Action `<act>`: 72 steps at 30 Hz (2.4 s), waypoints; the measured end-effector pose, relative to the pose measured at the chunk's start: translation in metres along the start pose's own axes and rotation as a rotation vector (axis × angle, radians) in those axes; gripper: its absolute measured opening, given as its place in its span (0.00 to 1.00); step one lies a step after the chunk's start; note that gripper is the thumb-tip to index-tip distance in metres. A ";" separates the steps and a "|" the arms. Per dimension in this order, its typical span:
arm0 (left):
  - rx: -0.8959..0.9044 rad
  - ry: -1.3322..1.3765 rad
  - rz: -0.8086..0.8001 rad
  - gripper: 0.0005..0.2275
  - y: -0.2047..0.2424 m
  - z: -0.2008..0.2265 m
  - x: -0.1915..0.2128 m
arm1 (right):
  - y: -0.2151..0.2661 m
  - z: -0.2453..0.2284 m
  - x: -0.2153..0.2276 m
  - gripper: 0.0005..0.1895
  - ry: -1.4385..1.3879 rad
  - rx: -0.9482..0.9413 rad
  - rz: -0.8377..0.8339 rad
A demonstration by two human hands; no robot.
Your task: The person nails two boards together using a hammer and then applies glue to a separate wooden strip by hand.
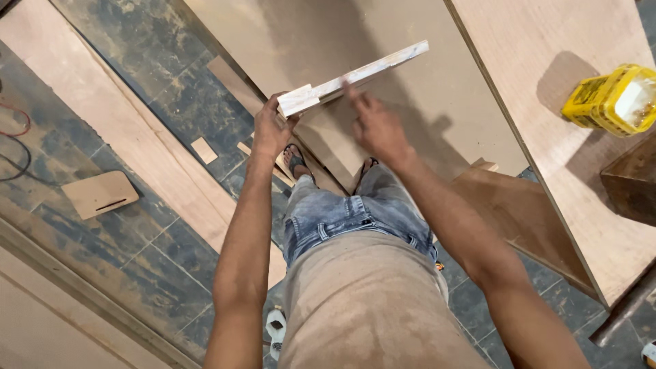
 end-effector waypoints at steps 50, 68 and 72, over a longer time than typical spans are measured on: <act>0.059 -0.015 0.001 0.20 0.003 0.007 -0.002 | -0.009 0.015 0.008 0.53 0.023 -0.285 0.038; 0.068 -0.027 -0.026 0.20 0.002 0.004 -0.001 | 0.023 0.100 0.048 0.50 -0.029 -0.259 0.290; 0.098 0.036 -0.023 0.20 0.000 0.004 -0.003 | 0.015 0.047 0.036 0.47 -0.205 -0.216 0.324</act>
Point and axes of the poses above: each hand's wrist, its own y-axis away from the middle knuckle, its own x-axis out of the back of the hand, z = x × y, the point moved 2 cm from there along -y, towards the middle knuckle, and after that the axes turned 4 degrees about -y, right-handed, at the moved point
